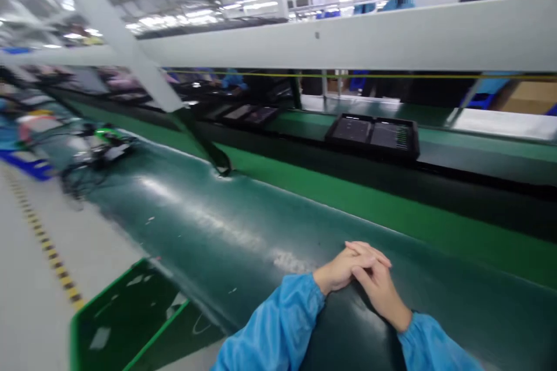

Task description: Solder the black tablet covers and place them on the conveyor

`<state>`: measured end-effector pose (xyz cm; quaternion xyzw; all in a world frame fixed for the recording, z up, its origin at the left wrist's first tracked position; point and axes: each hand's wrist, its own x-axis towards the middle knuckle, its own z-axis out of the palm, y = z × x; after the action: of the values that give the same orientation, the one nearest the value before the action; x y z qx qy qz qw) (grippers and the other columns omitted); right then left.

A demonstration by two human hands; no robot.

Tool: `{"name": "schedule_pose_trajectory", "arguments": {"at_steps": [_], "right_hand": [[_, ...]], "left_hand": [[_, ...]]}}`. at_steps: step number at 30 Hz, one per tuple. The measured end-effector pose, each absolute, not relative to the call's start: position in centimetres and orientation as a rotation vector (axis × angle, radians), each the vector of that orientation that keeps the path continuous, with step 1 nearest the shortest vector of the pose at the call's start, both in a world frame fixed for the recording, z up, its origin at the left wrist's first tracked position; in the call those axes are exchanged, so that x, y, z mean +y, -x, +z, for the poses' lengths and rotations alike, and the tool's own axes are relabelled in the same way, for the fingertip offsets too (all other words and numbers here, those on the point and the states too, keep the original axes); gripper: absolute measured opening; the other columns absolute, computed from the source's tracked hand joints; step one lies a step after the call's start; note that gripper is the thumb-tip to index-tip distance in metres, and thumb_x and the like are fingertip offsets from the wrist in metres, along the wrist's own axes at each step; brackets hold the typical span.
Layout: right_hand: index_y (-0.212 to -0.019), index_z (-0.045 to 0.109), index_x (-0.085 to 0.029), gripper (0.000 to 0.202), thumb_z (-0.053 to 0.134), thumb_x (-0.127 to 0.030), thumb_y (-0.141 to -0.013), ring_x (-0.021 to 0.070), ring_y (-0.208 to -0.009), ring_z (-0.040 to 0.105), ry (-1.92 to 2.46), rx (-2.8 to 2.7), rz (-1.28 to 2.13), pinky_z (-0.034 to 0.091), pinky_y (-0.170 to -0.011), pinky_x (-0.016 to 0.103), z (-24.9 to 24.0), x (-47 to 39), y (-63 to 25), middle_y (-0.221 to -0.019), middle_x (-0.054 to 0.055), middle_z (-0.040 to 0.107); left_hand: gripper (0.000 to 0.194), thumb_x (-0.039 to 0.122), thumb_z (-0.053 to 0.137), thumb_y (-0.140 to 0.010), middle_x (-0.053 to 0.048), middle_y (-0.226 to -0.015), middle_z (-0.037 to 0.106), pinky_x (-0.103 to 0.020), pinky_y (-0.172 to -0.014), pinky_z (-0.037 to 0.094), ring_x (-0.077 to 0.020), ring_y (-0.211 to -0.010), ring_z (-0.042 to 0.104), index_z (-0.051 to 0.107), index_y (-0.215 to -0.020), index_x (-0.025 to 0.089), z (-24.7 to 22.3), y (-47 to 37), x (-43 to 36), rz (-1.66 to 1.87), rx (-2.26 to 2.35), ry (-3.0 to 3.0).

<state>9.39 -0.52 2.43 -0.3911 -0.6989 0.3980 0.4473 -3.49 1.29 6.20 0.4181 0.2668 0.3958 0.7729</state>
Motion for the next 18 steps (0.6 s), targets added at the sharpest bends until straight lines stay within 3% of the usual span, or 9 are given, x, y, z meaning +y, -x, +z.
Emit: {"name": "schedule_pose_trajectory", "arguments": {"at_steps": [5,11,18], "right_hand": [[-0.125,0.065,-0.02,0.045,0.057,-0.051,-0.094,0.0305,-0.119,0.06,1.007,-1.766,0.946,0.047,-0.106,0.051,0.5,-0.6,-9.7,-0.13,0.013,0.063],[-0.124,0.065,-0.019,0.049,0.056,-0.055,-0.092,0.0315,-0.116,0.063,1.018,-1.825,0.888,0.053,-0.101,0.048,-1.3,-0.2,-10.9,-0.129,0.013,0.063],[-0.126,0.066,-0.016,0.049,0.061,-0.051,-0.091,0.0327,-0.118,0.063,1.018,-1.921,0.985,0.058,-0.096,0.041,-2.4,1.2,-12.2,-0.131,0.012,0.063]], "left_hand": [[0.041,0.046,0.074,-0.07,-0.011,-0.091,0.068,-0.042,-0.1,0.045,-0.0209,-0.09,0.064,0.077,-0.091,0.01,4.5,3.4,1.4,0.82,0.567,-0.894],[0.048,0.05,0.072,-0.069,-0.011,-0.092,0.07,-0.052,-0.112,0.038,-0.0296,-0.106,0.066,0.076,-0.094,0.01,2.2,2.9,1.6,0.754,0.529,-0.966],[0.058,0.054,0.069,-0.067,-0.013,-0.098,0.069,-0.051,-0.108,0.043,-0.0347,-0.114,0.063,0.076,-0.101,0.007,-0.9,2.1,2.8,0.666,0.495,-1.038]]}}
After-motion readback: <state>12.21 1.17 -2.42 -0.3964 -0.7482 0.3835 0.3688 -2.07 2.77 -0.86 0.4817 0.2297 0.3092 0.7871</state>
